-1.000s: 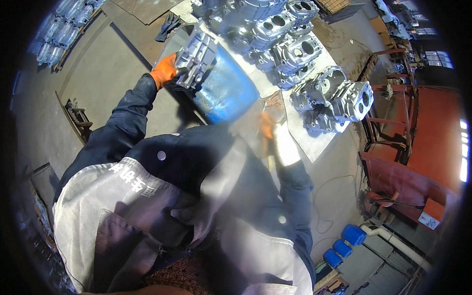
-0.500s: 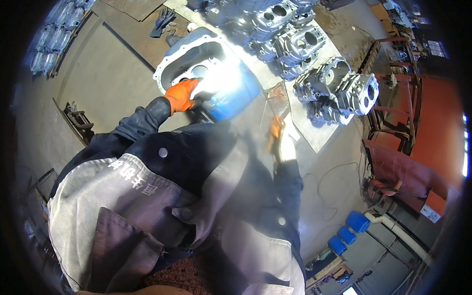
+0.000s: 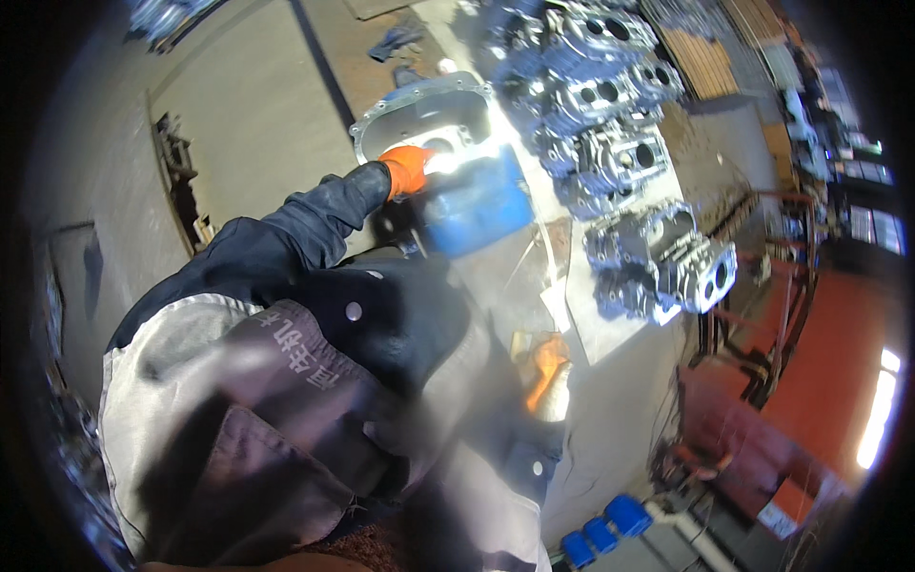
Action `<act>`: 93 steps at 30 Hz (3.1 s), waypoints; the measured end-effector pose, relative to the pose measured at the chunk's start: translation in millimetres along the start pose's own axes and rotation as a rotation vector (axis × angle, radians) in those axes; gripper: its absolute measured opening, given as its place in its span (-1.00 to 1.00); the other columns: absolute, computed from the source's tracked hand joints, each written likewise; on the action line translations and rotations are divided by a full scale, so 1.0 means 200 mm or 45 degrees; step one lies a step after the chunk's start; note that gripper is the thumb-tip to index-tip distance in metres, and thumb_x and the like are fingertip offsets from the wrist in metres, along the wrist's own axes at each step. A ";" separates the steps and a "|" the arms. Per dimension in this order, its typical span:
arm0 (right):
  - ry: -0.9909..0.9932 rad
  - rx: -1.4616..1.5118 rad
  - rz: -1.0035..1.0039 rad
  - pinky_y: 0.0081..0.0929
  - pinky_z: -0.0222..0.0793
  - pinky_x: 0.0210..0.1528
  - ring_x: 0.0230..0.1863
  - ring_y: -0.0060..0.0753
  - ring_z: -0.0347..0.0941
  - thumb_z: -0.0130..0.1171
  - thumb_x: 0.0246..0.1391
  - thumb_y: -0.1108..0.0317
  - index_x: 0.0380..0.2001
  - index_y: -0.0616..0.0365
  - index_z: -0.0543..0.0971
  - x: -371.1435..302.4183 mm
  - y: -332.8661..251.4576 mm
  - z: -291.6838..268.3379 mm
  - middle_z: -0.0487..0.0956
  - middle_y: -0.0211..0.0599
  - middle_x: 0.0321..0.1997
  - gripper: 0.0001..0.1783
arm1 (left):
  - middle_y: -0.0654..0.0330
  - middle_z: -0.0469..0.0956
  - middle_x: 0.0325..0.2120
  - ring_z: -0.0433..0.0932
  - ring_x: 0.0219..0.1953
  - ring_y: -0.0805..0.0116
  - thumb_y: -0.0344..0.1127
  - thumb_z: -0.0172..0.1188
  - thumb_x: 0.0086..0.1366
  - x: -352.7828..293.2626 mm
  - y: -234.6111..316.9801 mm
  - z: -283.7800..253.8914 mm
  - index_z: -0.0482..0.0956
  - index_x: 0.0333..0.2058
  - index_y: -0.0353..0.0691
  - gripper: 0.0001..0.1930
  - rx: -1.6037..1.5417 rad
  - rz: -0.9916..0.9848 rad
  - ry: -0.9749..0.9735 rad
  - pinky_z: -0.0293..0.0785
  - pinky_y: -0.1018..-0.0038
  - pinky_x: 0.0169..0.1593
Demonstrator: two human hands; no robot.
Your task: The person repeatedly picks up metal engine blocks from the floor, sprays them with a handheld spray gun, and places them back down. The person handles multiple similar metal parts one at a time in a repetitive cycle.
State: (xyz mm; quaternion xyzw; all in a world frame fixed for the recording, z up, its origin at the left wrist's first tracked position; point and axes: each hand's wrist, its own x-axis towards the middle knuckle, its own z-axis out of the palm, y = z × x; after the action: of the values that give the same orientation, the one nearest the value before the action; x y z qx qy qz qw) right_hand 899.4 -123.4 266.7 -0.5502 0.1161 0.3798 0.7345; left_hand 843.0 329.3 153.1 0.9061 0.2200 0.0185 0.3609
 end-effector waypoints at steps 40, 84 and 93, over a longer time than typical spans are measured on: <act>-0.958 -1.387 0.739 -0.36 0.35 -0.02 -0.12 -0.36 0.43 -0.05 0.15 -0.22 0.08 0.13 0.38 -0.29 2.03 2.20 0.49 -0.29 -0.07 -0.32 | -0.06 0.60 -0.37 0.58 -0.20 -0.01 -0.27 0.10 0.08 -5.82 -1.59 0.30 0.65 -0.41 -0.19 -0.80 0.293 -2.504 0.174 0.50 0.19 -0.14; 0.080 -0.200 0.044 -0.20 0.22 0.16 0.10 -0.38 0.38 -0.01 0.12 0.35 0.15 0.05 0.33 -0.51 1.13 0.39 0.44 -0.32 0.13 -0.52 | -0.20 0.18 0.20 0.01 0.24 -0.46 -0.10 0.47 -0.14 -1.68 -1.64 -0.06 -0.06 0.32 0.05 0.10 0.361 -0.271 -0.531 0.19 -0.01 0.22; -0.242 0.950 -0.317 0.02 0.18 0.24 0.12 0.08 0.35 0.04 0.17 0.05 0.24 0.31 0.13 -0.37 1.26 -0.02 0.30 0.15 0.20 -0.27 | -0.17 -0.12 0.32 -0.09 0.37 0.05 -0.01 0.43 -0.03 -0.01 -0.23 0.04 -0.34 0.31 -0.35 0.22 -0.461 0.155 -0.111 -0.03 0.30 0.34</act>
State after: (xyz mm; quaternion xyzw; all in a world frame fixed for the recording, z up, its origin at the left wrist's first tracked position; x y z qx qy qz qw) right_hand 677.4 -132.9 126.9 -0.2183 0.1100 0.2688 0.9317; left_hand 824.5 352.2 117.0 0.8380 0.1419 0.0403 0.5254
